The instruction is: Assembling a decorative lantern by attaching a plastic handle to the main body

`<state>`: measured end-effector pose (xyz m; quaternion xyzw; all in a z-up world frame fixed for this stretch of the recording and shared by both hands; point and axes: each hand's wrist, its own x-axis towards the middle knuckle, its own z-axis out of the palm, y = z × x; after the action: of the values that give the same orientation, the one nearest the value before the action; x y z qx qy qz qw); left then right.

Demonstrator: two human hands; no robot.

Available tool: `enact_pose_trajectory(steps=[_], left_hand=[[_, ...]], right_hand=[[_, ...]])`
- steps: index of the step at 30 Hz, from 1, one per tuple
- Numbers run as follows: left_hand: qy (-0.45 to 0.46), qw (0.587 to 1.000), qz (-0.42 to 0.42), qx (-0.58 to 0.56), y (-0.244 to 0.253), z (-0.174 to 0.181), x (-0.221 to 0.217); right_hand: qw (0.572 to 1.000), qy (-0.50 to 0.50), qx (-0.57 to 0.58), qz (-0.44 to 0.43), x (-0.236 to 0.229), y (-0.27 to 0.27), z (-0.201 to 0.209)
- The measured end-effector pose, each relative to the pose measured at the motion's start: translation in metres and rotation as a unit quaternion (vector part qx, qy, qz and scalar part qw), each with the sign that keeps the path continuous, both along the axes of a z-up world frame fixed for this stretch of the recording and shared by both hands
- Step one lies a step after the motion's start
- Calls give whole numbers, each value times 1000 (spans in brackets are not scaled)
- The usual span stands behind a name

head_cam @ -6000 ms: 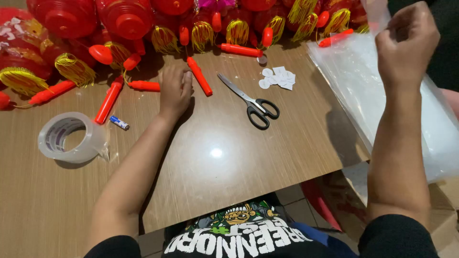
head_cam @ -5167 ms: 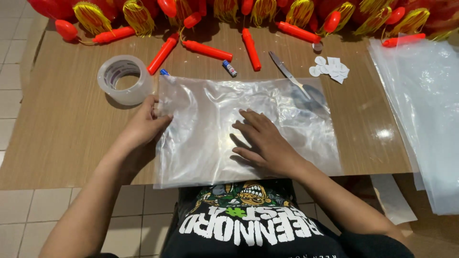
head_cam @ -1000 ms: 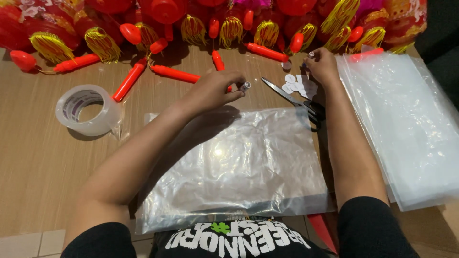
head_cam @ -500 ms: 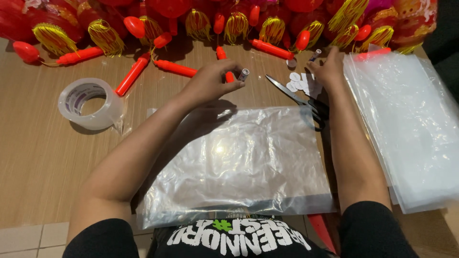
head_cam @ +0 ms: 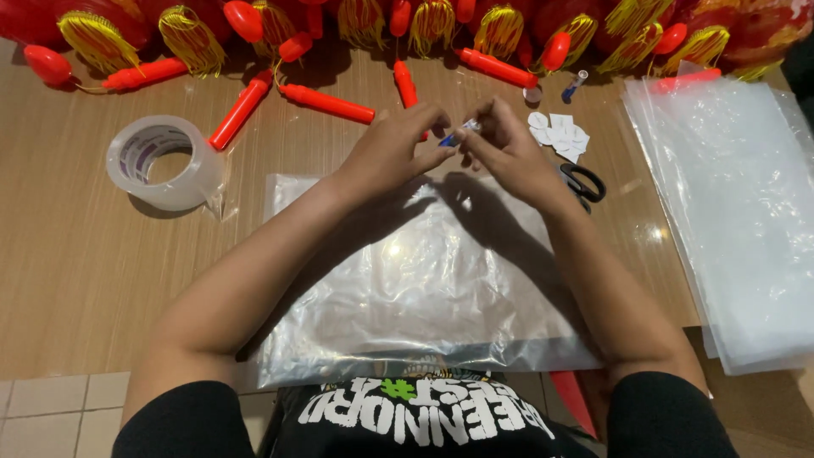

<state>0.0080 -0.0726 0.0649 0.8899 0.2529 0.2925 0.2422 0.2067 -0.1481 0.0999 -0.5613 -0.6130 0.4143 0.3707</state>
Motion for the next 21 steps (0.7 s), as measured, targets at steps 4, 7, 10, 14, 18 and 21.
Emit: enact_pose_trajectory(steps=[4,7,10,14,18,21], left_hand=[[19,999,24,19,-7,10,-34],[16,1000,23,1,-15,16,-63],[53,997,47,17,-18,9,-86],[27,995,78,-48,-24,6,-102],[70,991,57,-95,-36,3,-103],[132,991,-11,-38,-33,-23,-101]], right_hand=[[991,1,117,-72,75,23,-9],[960,-94,148,-218,131,34,-17],[937,-180,58,-294,176,47,-50],[906,-284,61,-309,208,74,-91],[891,-316,76,-317,223,89,-111],[898,-291,66,-324,220,85,-117]])
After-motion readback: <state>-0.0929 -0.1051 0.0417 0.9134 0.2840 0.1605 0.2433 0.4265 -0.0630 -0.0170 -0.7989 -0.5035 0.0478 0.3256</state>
